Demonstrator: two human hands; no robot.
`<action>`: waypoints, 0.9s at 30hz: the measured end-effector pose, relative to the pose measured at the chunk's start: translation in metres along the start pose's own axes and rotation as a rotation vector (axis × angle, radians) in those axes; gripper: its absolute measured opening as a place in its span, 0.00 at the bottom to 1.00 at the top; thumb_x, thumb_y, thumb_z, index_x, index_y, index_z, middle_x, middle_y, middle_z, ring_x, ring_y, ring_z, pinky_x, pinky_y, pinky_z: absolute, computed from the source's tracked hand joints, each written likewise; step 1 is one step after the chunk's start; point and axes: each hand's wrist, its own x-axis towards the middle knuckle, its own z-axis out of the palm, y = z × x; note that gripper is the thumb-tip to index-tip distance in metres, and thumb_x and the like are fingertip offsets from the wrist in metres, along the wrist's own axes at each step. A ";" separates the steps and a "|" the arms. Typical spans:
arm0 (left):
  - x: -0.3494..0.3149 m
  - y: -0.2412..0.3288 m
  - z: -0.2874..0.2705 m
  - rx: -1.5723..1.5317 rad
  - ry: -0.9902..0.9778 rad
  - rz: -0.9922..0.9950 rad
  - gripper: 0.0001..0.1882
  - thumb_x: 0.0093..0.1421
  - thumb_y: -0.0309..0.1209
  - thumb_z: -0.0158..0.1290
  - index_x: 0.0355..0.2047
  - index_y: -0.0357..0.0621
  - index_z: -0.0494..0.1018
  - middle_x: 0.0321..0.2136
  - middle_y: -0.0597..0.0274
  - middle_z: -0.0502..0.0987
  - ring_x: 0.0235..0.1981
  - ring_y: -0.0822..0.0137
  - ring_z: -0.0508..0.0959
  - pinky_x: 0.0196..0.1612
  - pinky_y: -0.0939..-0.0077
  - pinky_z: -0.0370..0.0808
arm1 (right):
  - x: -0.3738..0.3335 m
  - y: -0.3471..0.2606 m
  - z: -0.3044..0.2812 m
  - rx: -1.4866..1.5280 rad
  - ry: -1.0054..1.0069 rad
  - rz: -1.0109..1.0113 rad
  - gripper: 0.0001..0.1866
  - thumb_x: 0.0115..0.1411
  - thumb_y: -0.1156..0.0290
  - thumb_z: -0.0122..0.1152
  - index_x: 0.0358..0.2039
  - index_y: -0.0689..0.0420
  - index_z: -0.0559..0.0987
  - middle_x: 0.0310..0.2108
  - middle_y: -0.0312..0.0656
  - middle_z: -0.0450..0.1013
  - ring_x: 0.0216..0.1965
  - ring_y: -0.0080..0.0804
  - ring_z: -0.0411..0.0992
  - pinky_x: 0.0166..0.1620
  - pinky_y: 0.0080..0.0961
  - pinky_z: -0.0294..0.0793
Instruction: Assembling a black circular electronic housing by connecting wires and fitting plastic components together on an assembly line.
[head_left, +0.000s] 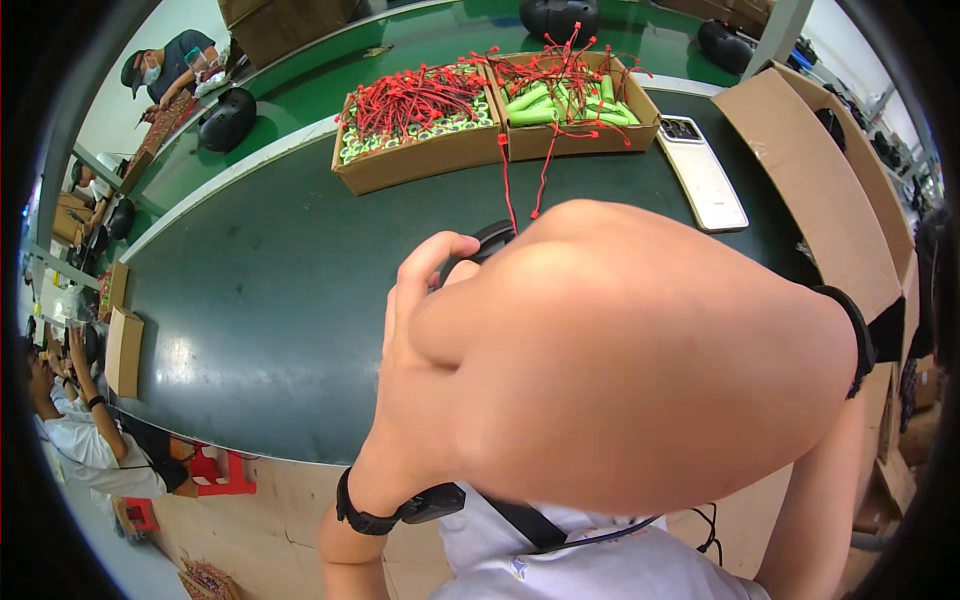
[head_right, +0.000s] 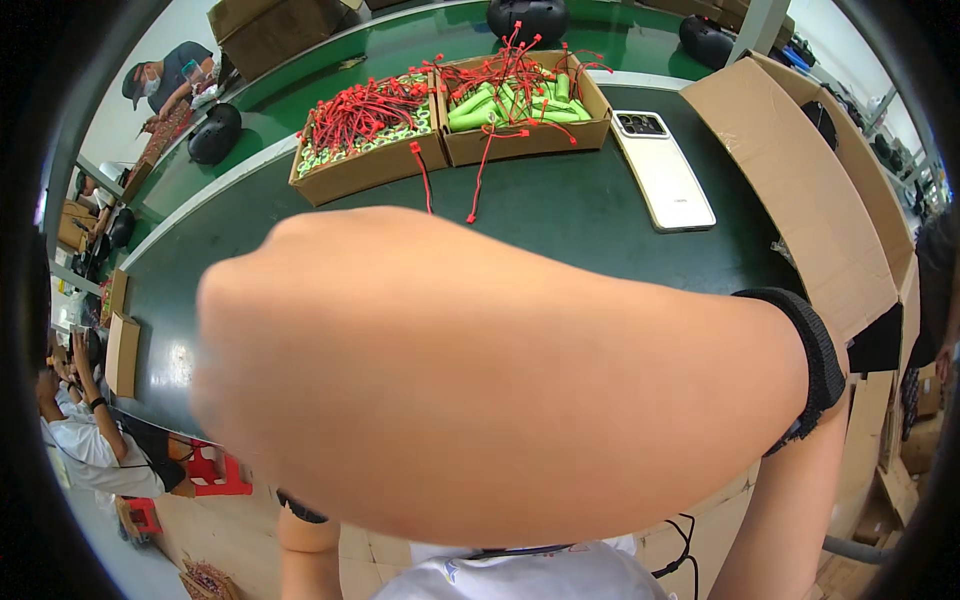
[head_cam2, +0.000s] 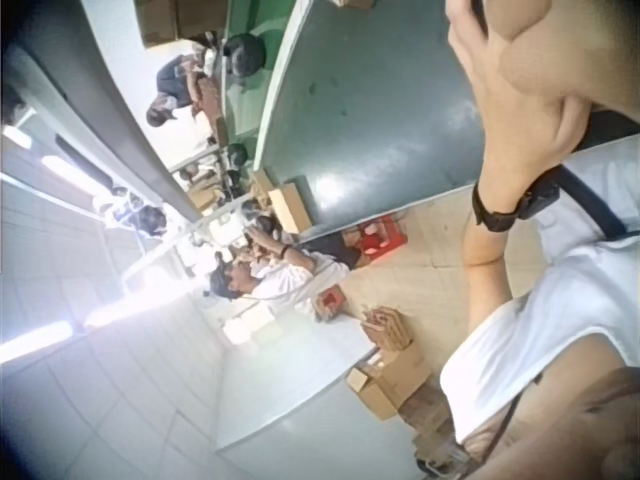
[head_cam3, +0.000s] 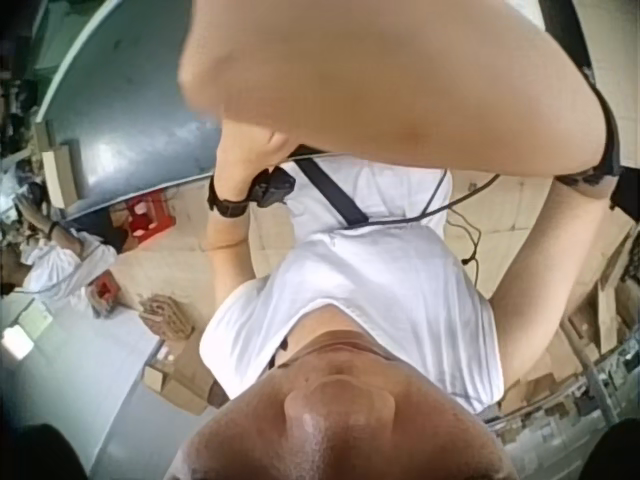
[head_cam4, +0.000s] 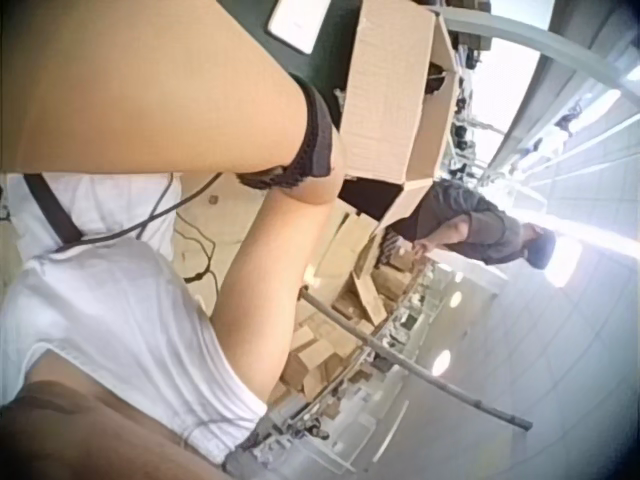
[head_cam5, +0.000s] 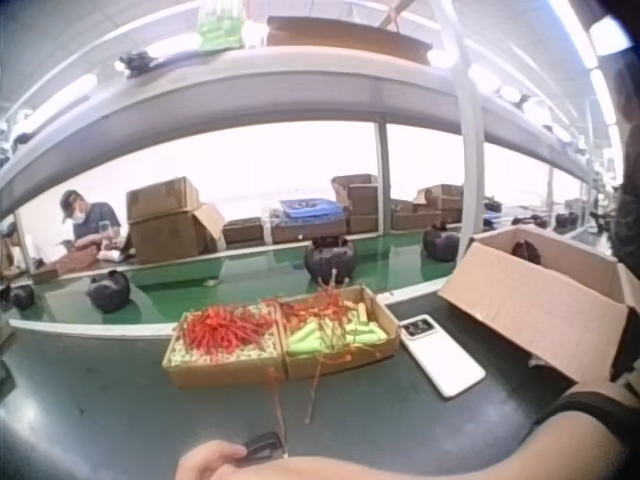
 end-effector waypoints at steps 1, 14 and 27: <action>-0.001 0.003 -0.001 -0.012 0.003 -0.023 0.17 0.50 0.37 0.54 0.39 0.42 0.77 0.40 0.52 0.71 0.49 0.46 0.66 0.51 0.55 0.64 | 0.002 -0.002 -0.006 0.042 0.027 0.041 0.05 0.50 0.73 0.60 0.21 0.58 0.75 0.18 0.42 0.69 0.20 0.32 0.70 0.23 0.27 0.66; -0.003 0.002 0.003 -0.018 0.088 0.097 0.25 0.61 0.39 0.36 0.42 0.33 0.78 0.43 0.49 0.76 0.53 0.47 0.68 0.57 0.57 0.63 | -0.008 0.065 -0.001 0.328 -0.049 0.596 0.18 0.61 0.62 0.55 0.23 0.66 0.79 0.16 0.47 0.74 0.18 0.39 0.74 0.28 0.33 0.73; -0.005 0.009 -0.001 0.001 0.084 0.085 0.23 0.64 0.37 0.37 0.39 0.34 0.79 0.40 0.50 0.78 0.52 0.47 0.71 0.53 0.58 0.68 | -0.044 0.058 0.012 0.490 0.256 0.189 0.05 0.52 0.78 0.63 0.30 0.63 0.78 0.23 0.38 0.75 0.26 0.25 0.75 0.32 0.20 0.74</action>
